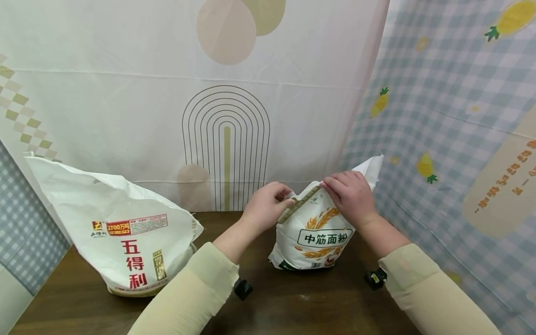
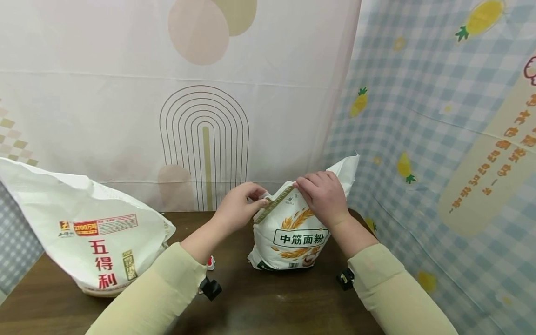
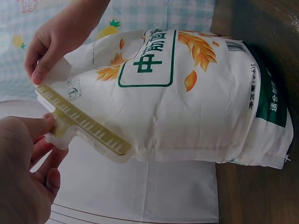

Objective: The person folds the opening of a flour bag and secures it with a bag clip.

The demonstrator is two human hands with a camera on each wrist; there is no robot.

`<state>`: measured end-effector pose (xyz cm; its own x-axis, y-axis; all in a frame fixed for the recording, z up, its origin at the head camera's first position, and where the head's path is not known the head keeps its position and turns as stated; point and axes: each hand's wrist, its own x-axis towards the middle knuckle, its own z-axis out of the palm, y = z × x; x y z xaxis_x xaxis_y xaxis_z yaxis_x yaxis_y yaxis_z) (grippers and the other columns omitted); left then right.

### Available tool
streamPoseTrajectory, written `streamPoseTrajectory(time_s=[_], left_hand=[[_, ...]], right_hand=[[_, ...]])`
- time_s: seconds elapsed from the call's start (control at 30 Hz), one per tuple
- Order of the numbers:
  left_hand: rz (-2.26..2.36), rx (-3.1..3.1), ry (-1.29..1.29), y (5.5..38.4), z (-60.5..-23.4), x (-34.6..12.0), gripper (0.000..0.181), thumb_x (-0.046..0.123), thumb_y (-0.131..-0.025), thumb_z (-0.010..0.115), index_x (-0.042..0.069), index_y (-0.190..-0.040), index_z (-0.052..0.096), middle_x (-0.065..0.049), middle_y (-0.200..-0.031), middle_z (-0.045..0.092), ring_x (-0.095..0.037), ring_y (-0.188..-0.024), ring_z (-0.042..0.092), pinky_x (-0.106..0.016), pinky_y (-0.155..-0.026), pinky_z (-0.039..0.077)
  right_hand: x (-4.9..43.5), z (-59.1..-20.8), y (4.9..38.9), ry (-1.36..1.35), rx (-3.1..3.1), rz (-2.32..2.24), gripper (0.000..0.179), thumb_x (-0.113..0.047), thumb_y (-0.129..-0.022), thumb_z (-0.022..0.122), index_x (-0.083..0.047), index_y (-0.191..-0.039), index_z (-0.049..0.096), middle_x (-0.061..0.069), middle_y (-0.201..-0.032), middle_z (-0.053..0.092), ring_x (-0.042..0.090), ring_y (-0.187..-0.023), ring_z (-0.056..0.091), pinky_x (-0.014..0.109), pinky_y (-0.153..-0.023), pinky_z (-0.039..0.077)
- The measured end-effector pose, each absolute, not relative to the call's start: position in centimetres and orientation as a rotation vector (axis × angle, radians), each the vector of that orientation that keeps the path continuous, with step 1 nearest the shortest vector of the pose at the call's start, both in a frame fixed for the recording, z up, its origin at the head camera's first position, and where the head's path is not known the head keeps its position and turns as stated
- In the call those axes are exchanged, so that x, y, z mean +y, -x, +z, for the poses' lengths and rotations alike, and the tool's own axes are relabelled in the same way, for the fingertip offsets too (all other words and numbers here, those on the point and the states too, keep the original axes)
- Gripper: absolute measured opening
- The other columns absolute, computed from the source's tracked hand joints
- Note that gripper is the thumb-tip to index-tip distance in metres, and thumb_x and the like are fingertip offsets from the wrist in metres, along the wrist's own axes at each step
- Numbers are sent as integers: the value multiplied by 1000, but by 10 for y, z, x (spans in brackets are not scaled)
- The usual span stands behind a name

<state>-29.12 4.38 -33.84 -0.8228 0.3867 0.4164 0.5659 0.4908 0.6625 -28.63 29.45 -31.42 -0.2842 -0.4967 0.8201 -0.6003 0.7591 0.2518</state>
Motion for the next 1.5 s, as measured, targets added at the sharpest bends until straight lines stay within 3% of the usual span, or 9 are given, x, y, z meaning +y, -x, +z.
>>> streamPoseTrajectory(time_s=[0.77, 1.5], left_hand=[[-1193, -2551, 858, 290, -335, 40, 25, 34, -93, 70, 22, -115, 71, 7, -111, 65, -10, -99, 62, -33, -82, 52], [-1203, -2567, 895, 288, -342, 39, 45, 40, -93, 69, 21, -133, 61, 4, -116, 62, -12, -101, 60, -33, -81, 52]], right_hand=[[296, -313, 283, -816, -1989, 161, 38, -37, -104, 51, -8, -95, 73, 8, -86, 71, 31, -79, 64, 49, -73, 45], [299, -310, 284, -832, -1954, 52, 39, -37, -102, 48, -8, -108, 73, 12, -93, 66, 36, -85, 62, 55, -77, 46]])
